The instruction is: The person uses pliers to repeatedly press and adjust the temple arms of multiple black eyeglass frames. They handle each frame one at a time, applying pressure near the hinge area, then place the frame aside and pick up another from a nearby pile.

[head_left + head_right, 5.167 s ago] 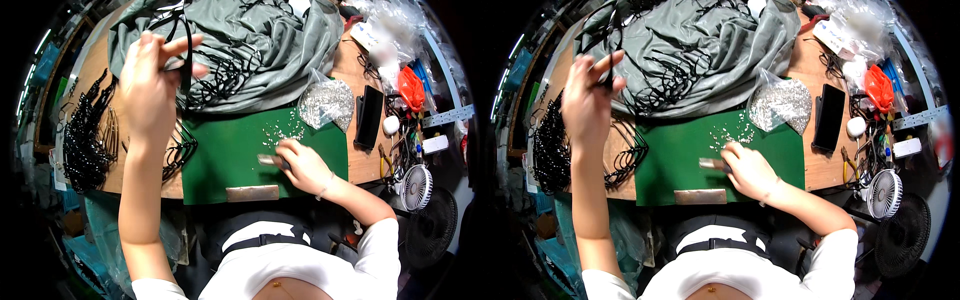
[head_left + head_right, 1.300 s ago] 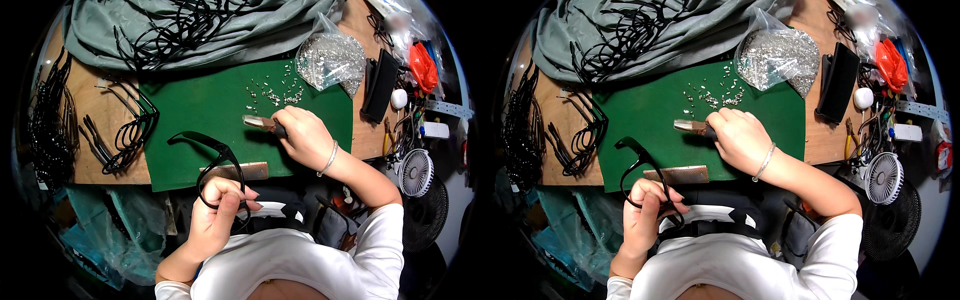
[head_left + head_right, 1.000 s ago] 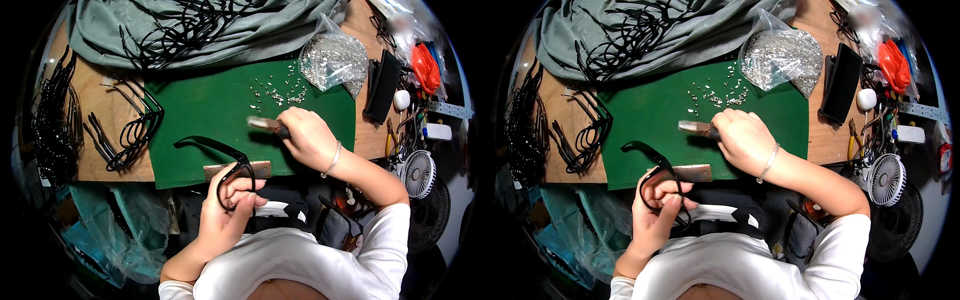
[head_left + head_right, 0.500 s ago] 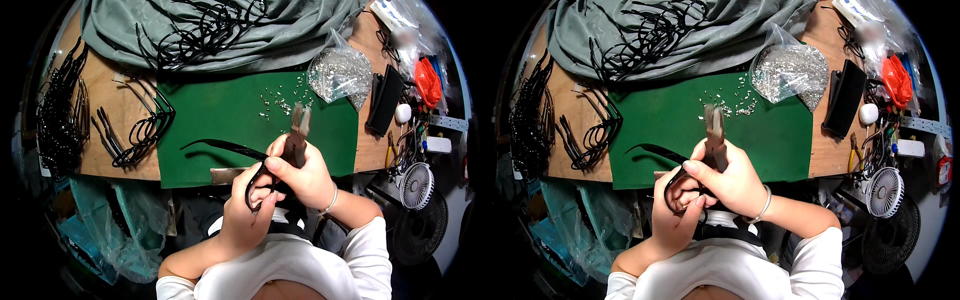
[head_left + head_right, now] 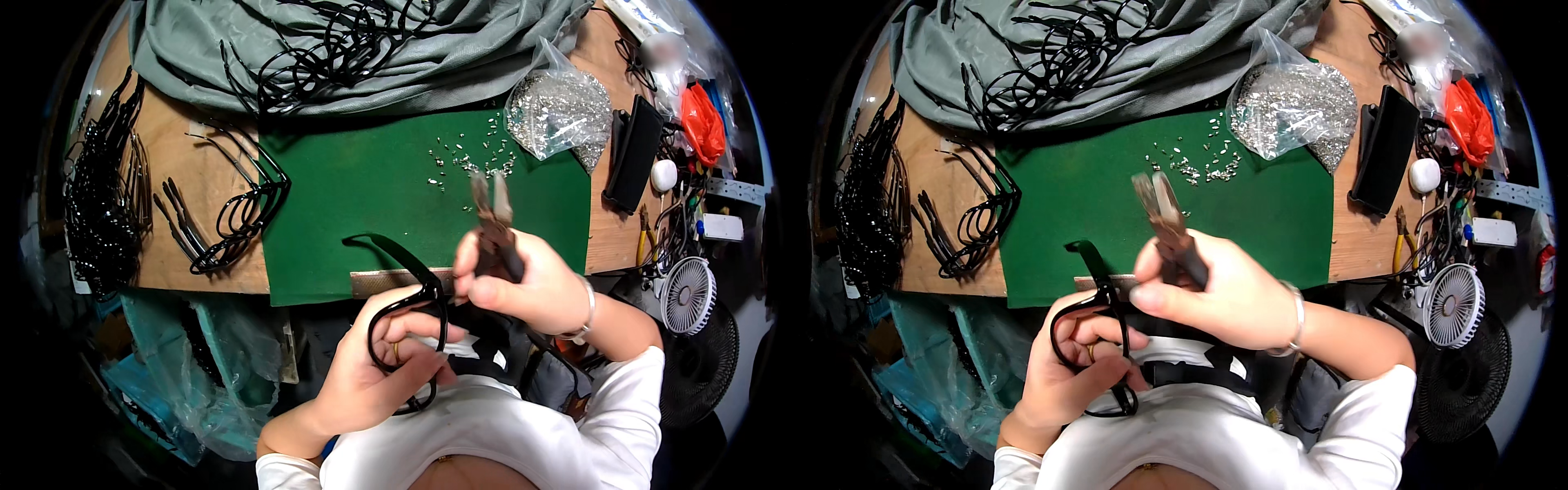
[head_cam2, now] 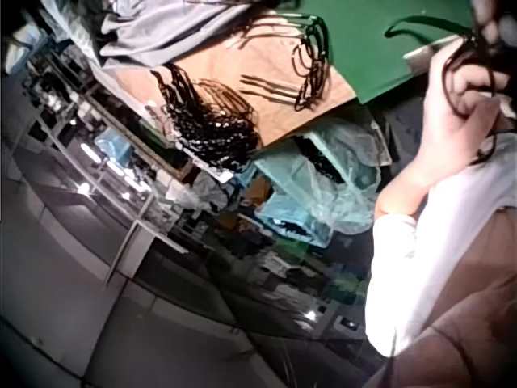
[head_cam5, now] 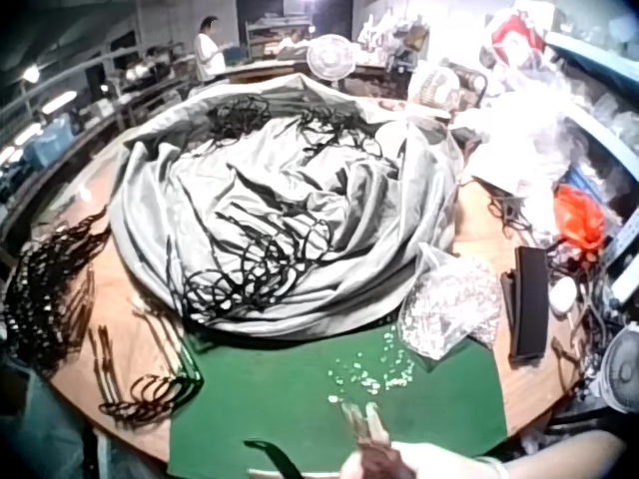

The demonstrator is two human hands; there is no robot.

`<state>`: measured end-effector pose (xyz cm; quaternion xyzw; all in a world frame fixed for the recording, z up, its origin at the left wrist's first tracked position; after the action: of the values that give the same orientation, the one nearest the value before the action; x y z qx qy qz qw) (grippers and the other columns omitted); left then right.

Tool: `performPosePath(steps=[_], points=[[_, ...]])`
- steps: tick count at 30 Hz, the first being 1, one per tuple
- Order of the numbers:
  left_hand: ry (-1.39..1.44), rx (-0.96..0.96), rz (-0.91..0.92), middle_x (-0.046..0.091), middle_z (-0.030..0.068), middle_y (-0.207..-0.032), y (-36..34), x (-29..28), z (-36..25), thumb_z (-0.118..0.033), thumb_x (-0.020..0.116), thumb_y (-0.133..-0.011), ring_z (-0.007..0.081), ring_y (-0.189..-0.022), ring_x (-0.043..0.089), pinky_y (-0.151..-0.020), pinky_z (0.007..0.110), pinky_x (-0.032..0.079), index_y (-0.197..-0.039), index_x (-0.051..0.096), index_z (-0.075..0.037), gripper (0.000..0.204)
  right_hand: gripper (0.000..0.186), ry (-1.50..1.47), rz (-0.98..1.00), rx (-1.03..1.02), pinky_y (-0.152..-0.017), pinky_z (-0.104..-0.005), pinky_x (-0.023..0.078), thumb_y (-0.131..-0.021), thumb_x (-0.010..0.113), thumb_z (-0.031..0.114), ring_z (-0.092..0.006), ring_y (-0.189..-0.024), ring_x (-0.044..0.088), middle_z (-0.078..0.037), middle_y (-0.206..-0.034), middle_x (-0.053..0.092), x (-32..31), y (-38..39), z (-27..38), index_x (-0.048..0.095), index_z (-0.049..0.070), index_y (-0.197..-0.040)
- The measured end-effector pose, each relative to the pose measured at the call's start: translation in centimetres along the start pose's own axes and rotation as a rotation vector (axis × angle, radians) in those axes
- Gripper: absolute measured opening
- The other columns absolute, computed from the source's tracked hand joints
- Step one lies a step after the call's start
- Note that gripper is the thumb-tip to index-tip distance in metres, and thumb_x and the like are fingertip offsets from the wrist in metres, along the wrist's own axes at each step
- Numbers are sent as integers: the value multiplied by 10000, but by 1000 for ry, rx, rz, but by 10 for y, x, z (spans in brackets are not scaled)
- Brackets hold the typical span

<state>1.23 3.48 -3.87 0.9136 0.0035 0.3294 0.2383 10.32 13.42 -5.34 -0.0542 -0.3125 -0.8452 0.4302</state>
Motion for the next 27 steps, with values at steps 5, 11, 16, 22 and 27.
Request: performPosePath(steps=[5, 11, 16, 22, 27], points=[[25, -79, -5, 541, 172, -1013, 7, -6, 2, 130, 463, -778, 199, -764, 604, -687, 271, 485, -1213, 316, 1, 478, 274, 574, 420, 237, -644, -288, 430, -840, 530, 274, -197, -688, 548, -111, -746, 548, 8, 22, -1, 513, 12, -918], [-21, -79, -21, 557, 185, -974, 7, -5, 4, 114, 442, -780, 195, -738, 610, -676, 265, 476, -1161, 358, 50, 396, 266, 686, 468, 190, -627, -322, 438, -844, 522, 273, -241, -693, 571, -112, -770, 568, 13, 15, 6, 510, 17, -916], [-35, -90, -26, 558, 180, -975, 8, -6, 10, 118, 448, -778, 181, -721, 608, -669, 260, 475, -1171, 351, 42, 412, 259, 796, 516, 250, -612, -325, 443, -843, 530, 284, -251, -707, 582, -114, -766, 580, 15, 10, 4, 516, 29, -889], [-41, -76, -86, 552, 163, -988, 6, 1, 12, 117, 455, -789, 173, -708, 602, -644, 246, 471, -1184, 345, 12, 423, 245, 1061, 210, 54, -549, -360, 445, -768, 620, 233, -315, -611, 565, -150, -661, 568, 9, 11, 3, 524, 8, -782], [-53, -70, -66, 548, 160, -997, 5, 4, 8, 112, 453, -797, 173, -711, 600, -640, 246, 471, -1206, 337, -8, 441, 278, 967, 299, 48, -537, -349, 437, -787, 599, 283, -292, -581, 563, -140, -642, 563, 7, 9, 10, 535, 13, -802]])
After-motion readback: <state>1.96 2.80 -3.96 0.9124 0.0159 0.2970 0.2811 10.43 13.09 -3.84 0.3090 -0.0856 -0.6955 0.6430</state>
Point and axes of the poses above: each hand's wrist, its own y-axis away from the middle knuckle, its own x-axis out of the palm, z = x × y, the point moved 7 cm from there along -y, towards the middle knuckle
